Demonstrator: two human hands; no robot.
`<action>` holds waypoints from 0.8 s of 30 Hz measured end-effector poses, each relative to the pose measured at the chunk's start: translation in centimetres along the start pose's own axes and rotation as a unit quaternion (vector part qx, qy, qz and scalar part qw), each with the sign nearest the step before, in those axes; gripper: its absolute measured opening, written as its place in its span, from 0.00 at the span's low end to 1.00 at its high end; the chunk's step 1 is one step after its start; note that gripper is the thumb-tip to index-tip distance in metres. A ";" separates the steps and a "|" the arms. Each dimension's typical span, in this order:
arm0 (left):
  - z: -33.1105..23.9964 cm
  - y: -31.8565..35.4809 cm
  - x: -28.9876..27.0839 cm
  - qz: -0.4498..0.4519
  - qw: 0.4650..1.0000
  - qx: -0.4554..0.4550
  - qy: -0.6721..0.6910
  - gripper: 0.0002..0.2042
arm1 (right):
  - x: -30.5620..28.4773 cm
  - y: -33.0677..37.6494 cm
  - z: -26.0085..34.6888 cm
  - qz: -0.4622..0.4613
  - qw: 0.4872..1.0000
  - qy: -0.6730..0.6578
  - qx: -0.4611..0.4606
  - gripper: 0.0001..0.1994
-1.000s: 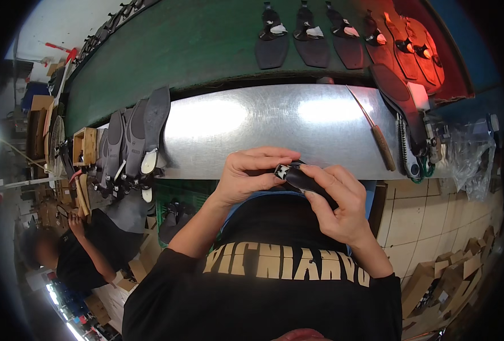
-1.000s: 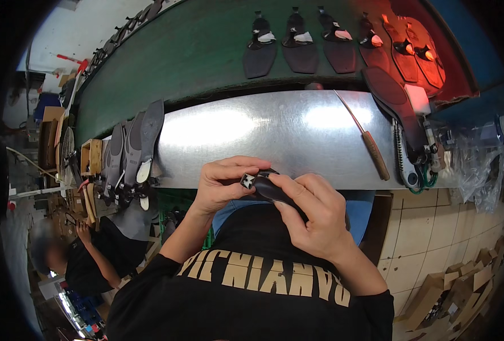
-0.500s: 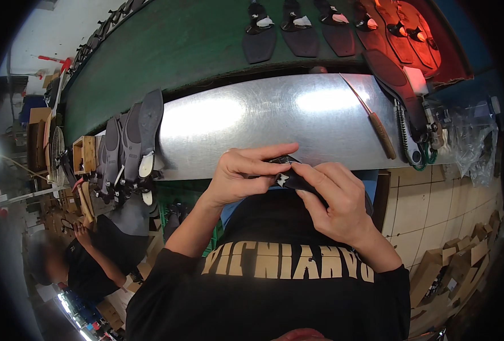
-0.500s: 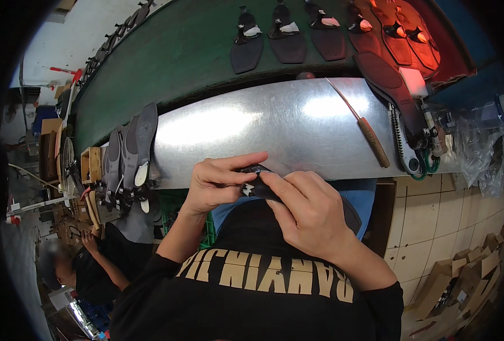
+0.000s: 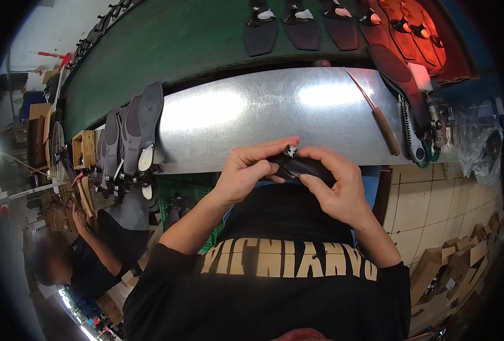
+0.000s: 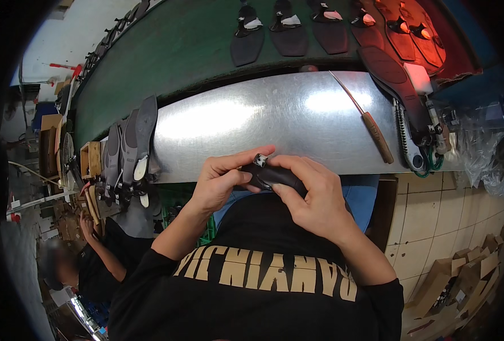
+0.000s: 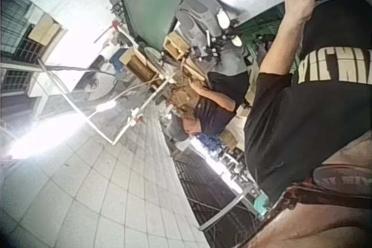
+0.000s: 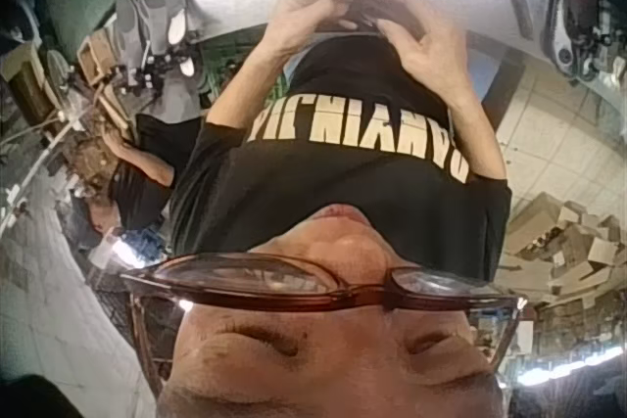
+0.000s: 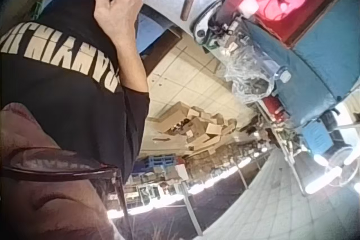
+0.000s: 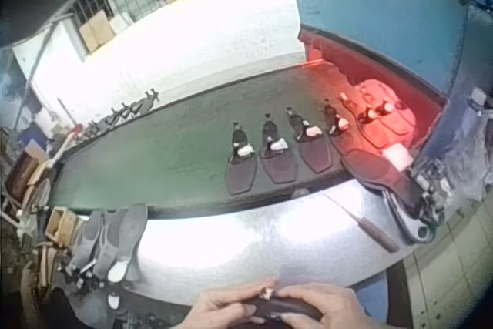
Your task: The person attaches small white plastic clips to the heel area of dark grey shoe insoles using a screwdriver. They pick up an insole, insert the clip, and use the screwdriver to secure it before placing the finished insole on a metal table. The process is repeated for multiple insoles.
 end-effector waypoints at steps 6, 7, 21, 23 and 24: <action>-0.2 0.1 0.2 -0.009 1.000 0.005 -0.011 0.22 | 0.4 0.2 -0.7 0.023 0.999 0.026 0.015 0.09; -0.3 0.2 0.3 -0.012 1.000 0.009 -0.014 0.22 | 0.4 0.2 -0.6 0.018 0.999 0.026 0.012 0.09; -1.1 0.7 0.3 -0.042 0.998 -0.011 -0.037 0.21 | 1.2 0.0 2.1 0.002 0.981 0.145 -0.125 0.07; -1.1 0.8 0.3 -0.029 0.998 0.000 -0.056 0.21 | 1.4 -0.1 1.5 0.029 0.984 0.130 -0.116 0.08; -1.2 0.8 0.3 -0.023 0.998 0.006 -0.065 0.21 | 1.4 -0.1 1.3 0.043 0.985 0.123 -0.111 0.08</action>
Point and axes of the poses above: each hand's wrist, its own y-axis away from the middle knuckle, its own x-axis out of the palm, z = x × y, the point moved 8 cm from there along -y, towards the middle knuckle, and after that the axes turned 1 degree about x, right-handed, at the moved point
